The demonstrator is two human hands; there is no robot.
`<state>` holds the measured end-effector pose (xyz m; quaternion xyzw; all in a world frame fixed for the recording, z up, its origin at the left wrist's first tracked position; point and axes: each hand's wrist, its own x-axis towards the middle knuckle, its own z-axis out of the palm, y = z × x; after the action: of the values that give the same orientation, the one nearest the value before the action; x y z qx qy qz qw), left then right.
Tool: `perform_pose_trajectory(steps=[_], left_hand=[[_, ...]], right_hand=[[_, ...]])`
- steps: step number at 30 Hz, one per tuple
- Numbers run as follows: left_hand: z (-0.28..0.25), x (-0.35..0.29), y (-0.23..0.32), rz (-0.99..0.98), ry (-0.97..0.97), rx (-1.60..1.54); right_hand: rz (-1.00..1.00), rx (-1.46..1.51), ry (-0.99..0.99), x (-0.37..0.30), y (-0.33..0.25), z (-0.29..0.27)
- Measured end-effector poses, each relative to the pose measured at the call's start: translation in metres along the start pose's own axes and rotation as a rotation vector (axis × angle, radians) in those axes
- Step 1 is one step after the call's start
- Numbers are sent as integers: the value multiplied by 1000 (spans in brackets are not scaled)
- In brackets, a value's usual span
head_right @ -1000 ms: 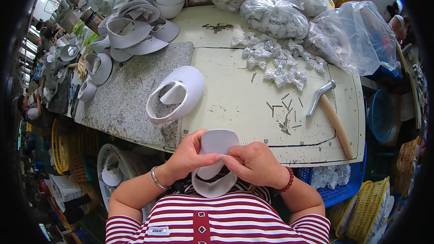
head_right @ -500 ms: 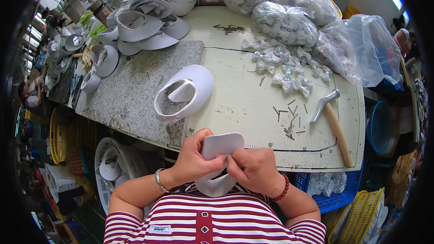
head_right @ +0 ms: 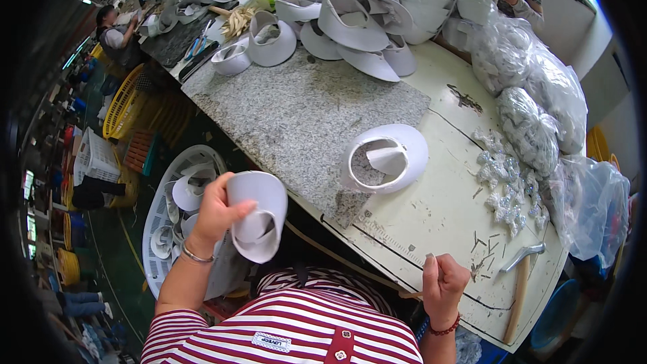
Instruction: The person applies adhesive strips to shoe components by hand, then fits the components together.
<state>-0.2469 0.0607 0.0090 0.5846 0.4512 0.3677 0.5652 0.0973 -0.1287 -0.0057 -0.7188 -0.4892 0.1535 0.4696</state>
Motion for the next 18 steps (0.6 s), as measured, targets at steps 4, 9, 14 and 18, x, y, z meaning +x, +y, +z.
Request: perform_pose_trajectory(steps=[4, 9, 14, 18], left_hand=[[-106, -21, -52, -55, 527, -334], [-267, -95, -161, -113, 1102, -845], [-281, -145, -240, -630, 1747, -220], [-206, -74, -180, -581, 1441, 613]], right_hand=[[27, -55, -101, 2, -2, 4], [-12, -74, -114, 7, -4, 6], [-79, -98, -118, 8, -11, 14], [-86, -98, -100, 5, -5, 13]])
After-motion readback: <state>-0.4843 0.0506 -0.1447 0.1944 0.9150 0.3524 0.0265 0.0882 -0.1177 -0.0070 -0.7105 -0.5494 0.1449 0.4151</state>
